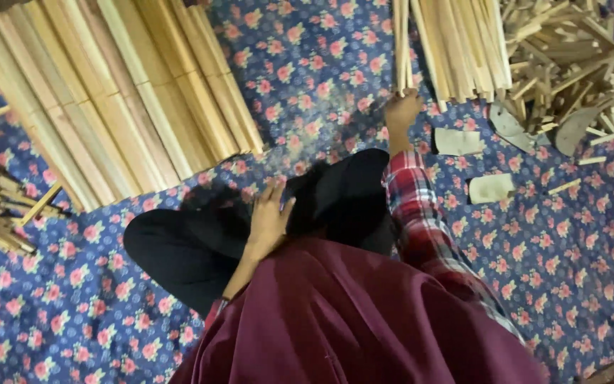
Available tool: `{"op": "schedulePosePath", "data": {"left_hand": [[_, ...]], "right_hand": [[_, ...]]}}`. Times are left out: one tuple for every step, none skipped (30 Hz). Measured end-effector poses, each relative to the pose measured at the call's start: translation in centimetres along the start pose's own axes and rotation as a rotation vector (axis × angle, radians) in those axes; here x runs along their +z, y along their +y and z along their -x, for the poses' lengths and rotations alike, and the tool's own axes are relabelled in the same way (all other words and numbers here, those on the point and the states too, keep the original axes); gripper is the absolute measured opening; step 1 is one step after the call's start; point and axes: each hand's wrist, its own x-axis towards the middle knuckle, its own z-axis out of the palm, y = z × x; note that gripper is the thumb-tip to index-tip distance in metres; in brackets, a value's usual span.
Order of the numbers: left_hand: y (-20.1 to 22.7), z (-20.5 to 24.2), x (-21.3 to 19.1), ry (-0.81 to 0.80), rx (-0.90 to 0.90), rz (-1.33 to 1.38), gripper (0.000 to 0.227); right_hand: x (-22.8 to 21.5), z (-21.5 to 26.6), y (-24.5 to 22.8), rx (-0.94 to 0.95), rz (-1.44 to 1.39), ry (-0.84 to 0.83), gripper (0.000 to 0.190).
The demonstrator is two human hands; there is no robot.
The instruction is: Sorting and stacking thin wooden sticks on a floral sheet
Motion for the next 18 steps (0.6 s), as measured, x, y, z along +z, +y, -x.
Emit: {"op": "schedulePosePath", "data": {"left_hand": [[1.9,0.0,-0.9,-0.101,-0.052,0.07,0.053],[3.8,0.1,-2.0,-0.202,-0.104,0.14,0.052],[4.2,-0.5,-1.9,-0.192,-0.106,0.141,0.052],[4.6,-1.0,-1.9,-0.205,-0.09,0.125,0.051],[4.8,-1.2,-2.0,-0.223,-0.079,0.108,0.05],[4.6,-2.2,-1.7,-0.218,-0.084,0.106,0.05],[4.4,-2.8,-1.4,-0.195,-0.078,0.202,0.047],[4.2,-3.4,-1.1,-0.171,-0.072,0.298,0.045],[4.5,-4.4,-1.0,-0.171,-0.07,0.296,0.045],[4.7,-5.4,-1.0,-0.198,-0.151,0.507,0.043],[5.0,-6.2,-0.9,-0.226,-0.232,0.717,0.042],[5.6,-7.9,-0.9,-0.227,-0.232,0.715,0.042],[6.4,-9.2,-0.7,-0.252,-0.319,0.961,0.055],[7.1,-10.5,-0.5,-0.274,-0.408,1.206,0.07],[7.7,-11.5,-0.1,-0.282,-0.41,1.207,0.07],[8.3,-12.4,0.2,-0.318,-0.475,1.318,0.073],[9.0,-13.7,0.5,-0.355,-0.536,1.429,0.077],[8.0,-14.2,1.9,-0.364,-0.532,1.428,0.077]], "right_hand": [[-0.1,-1.3,0.8,-0.024,0.037,-0.039,0.032],[-0.2,-2.5,1.6,-0.048,0.073,-0.079,0.035],[-1.7,-2.3,0.6,-0.057,0.068,-0.078,0.035],[-3.2,-2.1,-0.5,-0.029,0.09,-0.189,0.028],[-4.7,-1.4,-1.3,0.001,0.116,-0.304,0.028],[-1.9,-3.3,0.2,-0.005,0.114,-0.308,0.028],[0.7,-4.9,2.2,-0.109,0.06,-0.306,0.013],[3.2,-6.5,4.2,-0.214,0.005,-0.305,0.012],[-2.0,-3.9,5.0,-0.213,0.003,-0.304,0.012],[-6.3,-0.7,2.8,-0.013,-0.514,-0.64,0.005],[-10.2,2.5,-2.0,0.202,-1.037,-0.958,0.007],[-12.7,5.4,-3.2,0.204,-1.039,-0.957,0.007],[-15.5,8.6,-3.9,0.344,-1.017,-1.064,0.011],[-18.3,11.8,-4.7,0.487,-0.99,-1.169,0.016],[-19.8,14.2,-4.2,0.493,-0.99,-1.163,0.016],[-21.4,16.5,-3.8,0.326,-0.875,-1.384,0.016],[-22.9,18.6,-3.5,0.147,-0.749,-1.588,0.021],[-22.9,17.8,-3.5,0.15,-0.752,-1.579,0.021]]}}
